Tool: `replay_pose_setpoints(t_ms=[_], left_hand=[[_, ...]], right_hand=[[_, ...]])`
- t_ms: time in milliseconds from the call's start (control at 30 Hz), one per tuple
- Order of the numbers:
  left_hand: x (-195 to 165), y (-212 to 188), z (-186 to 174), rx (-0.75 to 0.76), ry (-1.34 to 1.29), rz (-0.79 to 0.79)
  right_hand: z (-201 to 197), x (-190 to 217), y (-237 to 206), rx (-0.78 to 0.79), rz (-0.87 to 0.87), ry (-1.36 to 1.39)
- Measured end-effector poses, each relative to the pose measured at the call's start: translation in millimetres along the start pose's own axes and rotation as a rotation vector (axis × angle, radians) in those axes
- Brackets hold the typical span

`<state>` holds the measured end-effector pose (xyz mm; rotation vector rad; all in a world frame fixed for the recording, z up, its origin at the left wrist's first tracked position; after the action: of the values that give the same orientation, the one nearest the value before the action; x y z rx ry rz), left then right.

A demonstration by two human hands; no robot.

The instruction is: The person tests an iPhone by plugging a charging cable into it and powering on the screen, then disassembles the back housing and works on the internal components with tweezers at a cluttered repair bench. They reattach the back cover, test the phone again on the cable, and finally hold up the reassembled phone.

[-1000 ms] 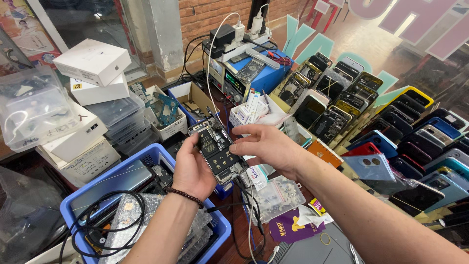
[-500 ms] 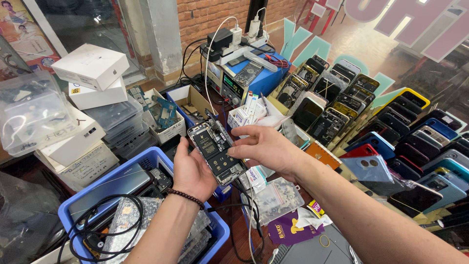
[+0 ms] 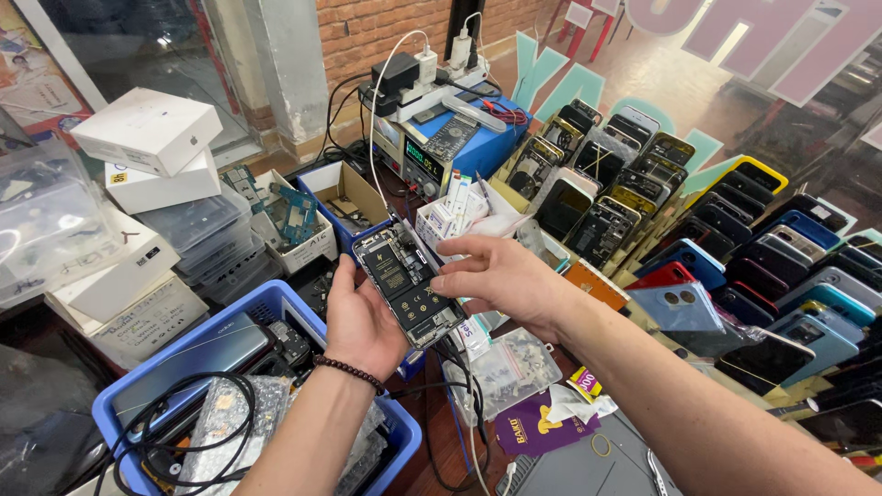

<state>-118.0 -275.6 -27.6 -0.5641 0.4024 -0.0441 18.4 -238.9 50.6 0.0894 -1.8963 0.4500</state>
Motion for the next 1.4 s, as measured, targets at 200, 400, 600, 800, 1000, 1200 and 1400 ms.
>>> replay_pose_setpoints(t_ms=[200,400,600,800,1000,1200,1400], left_hand=[[13.1,5.7,5.6,0.035,-0.003,0.056],[16.1,-8.3,15.0,0.055,-0.035,0.034],[6.4,-22.8,20.0,0.086,0.003,-0.007],[1.4,-28.5,20.3,0.124,0.097,-0.032],[9.3,-34.6,26.5,0.194,0.123,-0.059],[-8.4,-26.6,23.8,0.195,-0.018,-0.036],[-23.8,-14.3,13.4,0.173,-0.105,-0.016]], right_hand=[[1.1,0.4,-13.3,-0.153,-0.161,-0.150],[15.3,15.7,-27.7,-0.373,-0.357,-0.552],[27.2,28.3,-40.8,-0.425,-0.560,-0.533],[6.2,23.9,-26.5,-0.470,-0.468,-0.367],[4.7,13.0,-23.1,-0.380,-0.413,-0.311],[-3.2,-20.9,-24.4,-0.329,-0.202,-0.049],[21.2,-64.0,-33.2,-0.078,0.141,0.150]])
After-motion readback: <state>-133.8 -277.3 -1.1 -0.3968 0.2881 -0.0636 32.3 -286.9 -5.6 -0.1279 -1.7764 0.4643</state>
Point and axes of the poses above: each hand's wrist, its own y-axis towards the middle knuckle, its own z-axis out of the palm, x = y × z, the point moved 8 cm from there along y, towards the middle knuckle, and after that the axes turned 14 degrees about -x, right-handed, at the moved point
